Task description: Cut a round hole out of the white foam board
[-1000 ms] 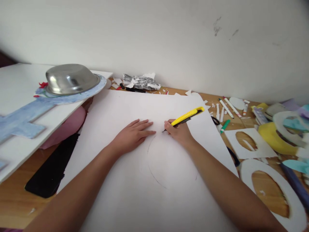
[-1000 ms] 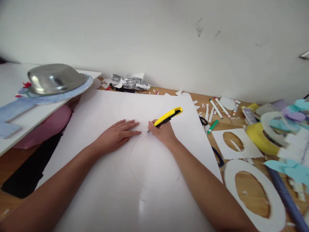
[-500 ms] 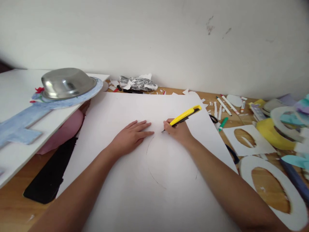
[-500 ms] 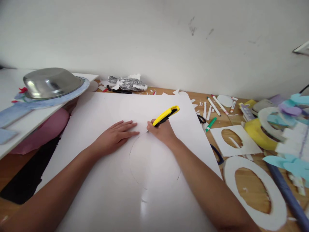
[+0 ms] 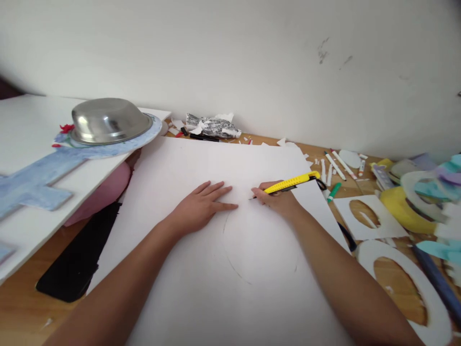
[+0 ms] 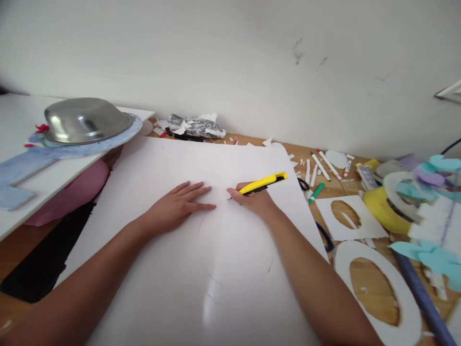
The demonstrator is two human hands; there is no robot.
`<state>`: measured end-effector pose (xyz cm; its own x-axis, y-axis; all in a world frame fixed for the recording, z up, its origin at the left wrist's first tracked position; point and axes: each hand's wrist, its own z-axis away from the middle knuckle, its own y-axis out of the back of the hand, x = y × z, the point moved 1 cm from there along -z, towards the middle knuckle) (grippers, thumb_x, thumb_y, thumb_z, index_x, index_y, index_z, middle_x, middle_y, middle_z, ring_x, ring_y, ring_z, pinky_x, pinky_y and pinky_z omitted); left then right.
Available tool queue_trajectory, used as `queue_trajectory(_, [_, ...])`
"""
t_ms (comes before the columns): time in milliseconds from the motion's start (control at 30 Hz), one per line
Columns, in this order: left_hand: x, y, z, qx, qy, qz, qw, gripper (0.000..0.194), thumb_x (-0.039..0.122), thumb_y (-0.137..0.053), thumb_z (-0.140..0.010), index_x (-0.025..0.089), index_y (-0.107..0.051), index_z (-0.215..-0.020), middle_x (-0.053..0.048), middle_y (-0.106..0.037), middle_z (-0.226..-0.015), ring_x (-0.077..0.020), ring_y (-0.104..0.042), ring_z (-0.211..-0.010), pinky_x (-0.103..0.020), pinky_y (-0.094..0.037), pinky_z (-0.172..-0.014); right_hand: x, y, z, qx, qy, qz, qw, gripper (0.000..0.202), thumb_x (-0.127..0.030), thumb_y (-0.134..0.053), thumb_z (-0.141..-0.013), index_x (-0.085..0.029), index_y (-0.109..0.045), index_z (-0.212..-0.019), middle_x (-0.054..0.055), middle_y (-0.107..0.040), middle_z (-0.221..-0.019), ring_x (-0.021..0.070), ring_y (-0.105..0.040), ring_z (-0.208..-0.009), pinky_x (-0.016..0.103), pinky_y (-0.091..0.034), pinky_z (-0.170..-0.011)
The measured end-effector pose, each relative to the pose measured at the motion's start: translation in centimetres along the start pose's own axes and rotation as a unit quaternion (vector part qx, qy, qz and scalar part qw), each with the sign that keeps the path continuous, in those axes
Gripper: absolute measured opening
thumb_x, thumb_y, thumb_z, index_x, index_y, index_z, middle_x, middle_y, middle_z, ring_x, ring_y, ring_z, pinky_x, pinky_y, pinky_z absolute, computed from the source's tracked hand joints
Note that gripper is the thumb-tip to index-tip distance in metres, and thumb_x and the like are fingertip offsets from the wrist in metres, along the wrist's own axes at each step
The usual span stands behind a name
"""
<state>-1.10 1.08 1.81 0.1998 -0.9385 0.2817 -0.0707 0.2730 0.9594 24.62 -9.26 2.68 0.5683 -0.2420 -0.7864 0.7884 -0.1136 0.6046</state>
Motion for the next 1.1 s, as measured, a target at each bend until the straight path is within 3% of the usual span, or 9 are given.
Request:
queue_trajectory(100, [-0.2, -0.2, 0.0, 0.01, -0.002, 0.003, 1.0, 0.075, -0.001, -0.037, -0.088, 0.048, -0.047, -0.144, 0.009, -0.024, -0.165, -0.0174, -0.019, -0.153, -0.045, -0.014, -0.125, 0.6, 0.3, -0.1, -0.026, 0.006, -0.016, 1.0, 0.039, -0.056, -0.067, -0.081, -0.019, -0.068, -0.069, 0.0, -0.062, -0.06, 0.0136, -0.052, -0.056, 0.025, -0.039, -0.052])
queue_trajectory(200, [-0.3, -0.4, 0.0, 0.012, -0.003, -0.001, 1.0, 0.075, -0.001, -0.037, -0.088, 0.047, -0.048, -0.144, 0.009, -0.025, -0.165, -0.0179, -0.019, -0.153, -0.045, -0.015, -0.125, 1.2, 0.4, -0.3, -0.064, 0.057, -0.044, 0.995, 0.034, -0.052, -0.066, -0.083, -0.02, -0.076, -0.084, 0.005, -0.071, -0.082, 0.0186, -0.064, -0.077, 0.028, -0.049, -0.068])
queue_trajectory(300, [-0.2, -0.3, -0.1, 0.012, 0.0, -0.009, 1.0, 0.076, -0.002, -0.037, -0.086, 0.046, -0.048, -0.144, 0.008, -0.027, -0.164, -0.0193, -0.022, -0.153, -0.046, -0.016, -0.124, 1.4, 0.5, -0.3, -0.085, 0.102, -0.036, 0.99, 0.034, -0.052, -0.062, -0.087, -0.021, -0.076, -0.092, 0.006, -0.073, -0.096, 0.0207, -0.066, -0.09, 0.03, -0.05, -0.079])
queue_trajectory(433, [0.4, -0.2, -0.4, 0.01, 0.015, -0.032, 0.999, 0.072, 0.0, -0.038, -0.088, 0.043, -0.049, -0.145, 0.004, -0.036, -0.161, -0.0233, -0.033, -0.147, -0.048, -0.022, -0.122, 1.3, 0.9, 0.1, -0.039, 0.134, -0.094, 0.986, 0.038, -0.055, -0.059, -0.086, -0.019, -0.071, -0.088, 0.005, -0.068, -0.083, 0.0166, -0.059, -0.074, 0.028, -0.045, -0.068])
queue_trajectory(567, [1.5, 0.3, -1.7, 0.022, 0.031, -0.07, 0.997, 0.062, 0.005, -0.039, -0.092, 0.04, -0.056, -0.14, -0.004, -0.05, -0.149, -0.026, -0.048, -0.131, -0.049, -0.034, -0.113, 1.0, 1.2, 0.3, -0.018, 0.073, -0.075, 0.994, 0.031, -0.047, -0.06, -0.085, -0.019, -0.068, -0.074, 0.002, -0.065, -0.078, 0.0151, -0.056, -0.072, 0.026, -0.041, -0.064])
queue_trajectory(667, [1.8, 0.7, -3.6, 0.031, 0.055, -0.063, 0.996, 0.05, 0.013, -0.04, -0.096, 0.039, -0.064, -0.131, -0.005, -0.058, -0.136, -0.0251, -0.052, -0.116, -0.045, -0.044, -0.103, 1.2, 1.2, 0.3, -0.023, 0.033, -0.104, 0.994, 0.032, -0.05, -0.062, -0.083, -0.019, -0.069, -0.079, -0.002, -0.059, -0.065, 0.0128, -0.051, -0.062, 0.025, -0.037, -0.056])
queue_trajectory(733, [1.7, 0.7, -5.0, 0.043, 0.071, -0.039, 0.996, 0.042, 0.023, -0.04, -0.099, 0.038, -0.066, -0.129, -0.004, -0.057, -0.137, -0.0257, -0.05, -0.12, -0.044, -0.046, -0.103, 1.5, 1.3, 0.2, -0.025, 0.023, -0.132, 0.991, 0.037, -0.055, -0.063, -0.083, -0.019, -0.07, -0.083, -0.003, -0.056, -0.059, 0.0119, -0.05, -0.057, 0.024, -0.036, -0.054])
queue_trajectory(933, [1.1, -0.8, -7.7, 0.053, 0.077, -0.009, 0.996, 0.049, 0.05, -0.04, -0.101, 0.033, -0.051, -0.146, -0.002, -0.035, -0.161, -0.0273, -0.026, -0.15, -0.049, -0.025, -0.122, 2.5, 2.2, -0.3, -0.04, 0.037, -0.162, 0.985, 0.043, -0.06, -0.063, -0.083, -0.018, -0.069, -0.084, -0.001, -0.061, -0.059, 0.0115, -0.053, -0.054, 0.023, -0.039, -0.051])
queue_trajectory(1100, [1.0, -1.2, -7.8, 0.025, 0.055, -0.023, 0.998, 0.056, 0.058, -0.034, -0.101, 0.034, -0.042, -0.151, -0.001, -0.025, -0.165, -0.0242, -0.02, -0.153, -0.049, -0.014, -0.125, 2.3, 2.2, -0.5, -0.059, 0.054, -0.183, 0.98, 0.039, -0.056, -0.067, -0.082, -0.017, -0.071, -0.081, 0.003, -0.068, -0.069, 0.0119, -0.058, -0.057, 0.022, -0.042, -0.051])
